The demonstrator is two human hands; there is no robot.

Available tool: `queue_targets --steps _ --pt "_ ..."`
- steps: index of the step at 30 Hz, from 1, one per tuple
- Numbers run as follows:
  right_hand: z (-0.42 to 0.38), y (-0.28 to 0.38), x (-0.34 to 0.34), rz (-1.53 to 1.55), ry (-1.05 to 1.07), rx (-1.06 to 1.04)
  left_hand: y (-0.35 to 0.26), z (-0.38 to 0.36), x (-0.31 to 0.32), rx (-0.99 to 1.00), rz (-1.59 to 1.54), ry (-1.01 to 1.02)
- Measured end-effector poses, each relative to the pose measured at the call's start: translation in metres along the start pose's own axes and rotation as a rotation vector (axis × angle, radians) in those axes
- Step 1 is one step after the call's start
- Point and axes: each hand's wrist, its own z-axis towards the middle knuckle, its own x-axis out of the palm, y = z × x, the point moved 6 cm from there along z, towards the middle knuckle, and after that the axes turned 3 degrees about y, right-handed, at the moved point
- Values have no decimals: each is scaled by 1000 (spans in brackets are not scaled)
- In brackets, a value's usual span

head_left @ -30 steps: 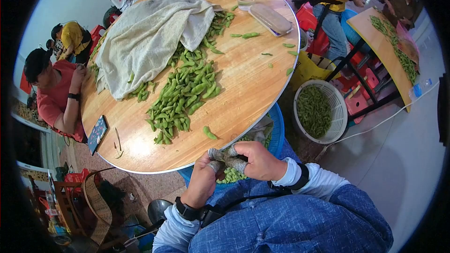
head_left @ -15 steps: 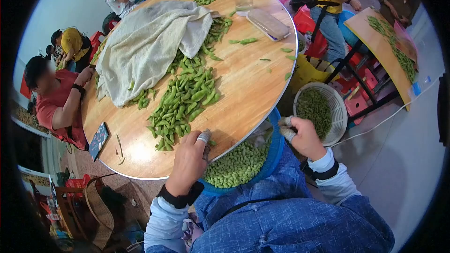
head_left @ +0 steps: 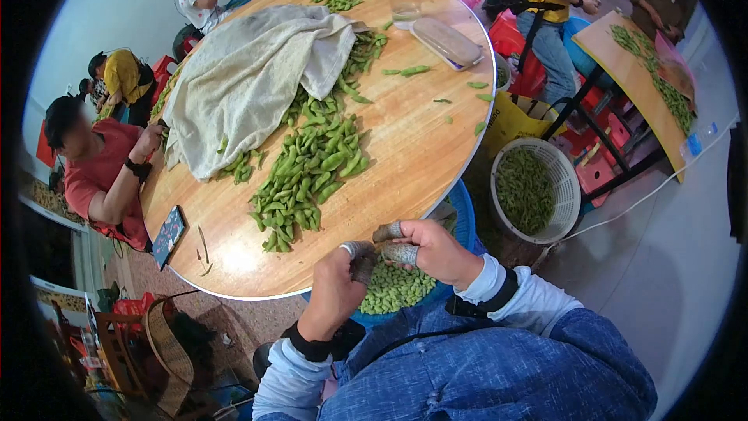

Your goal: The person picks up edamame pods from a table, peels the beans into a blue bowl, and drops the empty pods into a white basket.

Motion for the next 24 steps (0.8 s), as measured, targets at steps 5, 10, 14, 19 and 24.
queue_targets --steps 5,10,14,19,24 --pt "1 10 -1 -83 83 -97 12 -5 8 -204 -648 141" --pt "-4 25 4 -111 203 -193 8 -11 17 -321 -811 470" --pt "-8 28 3 -38 62 -162 10 -12 18 -298 -1055 301" --pt "-11 12 3 -83 61 -104 3 -13 15 -283 -920 120" --pt "-15 21 7 -43 95 -73 2 -11 16 -214 -858 63"
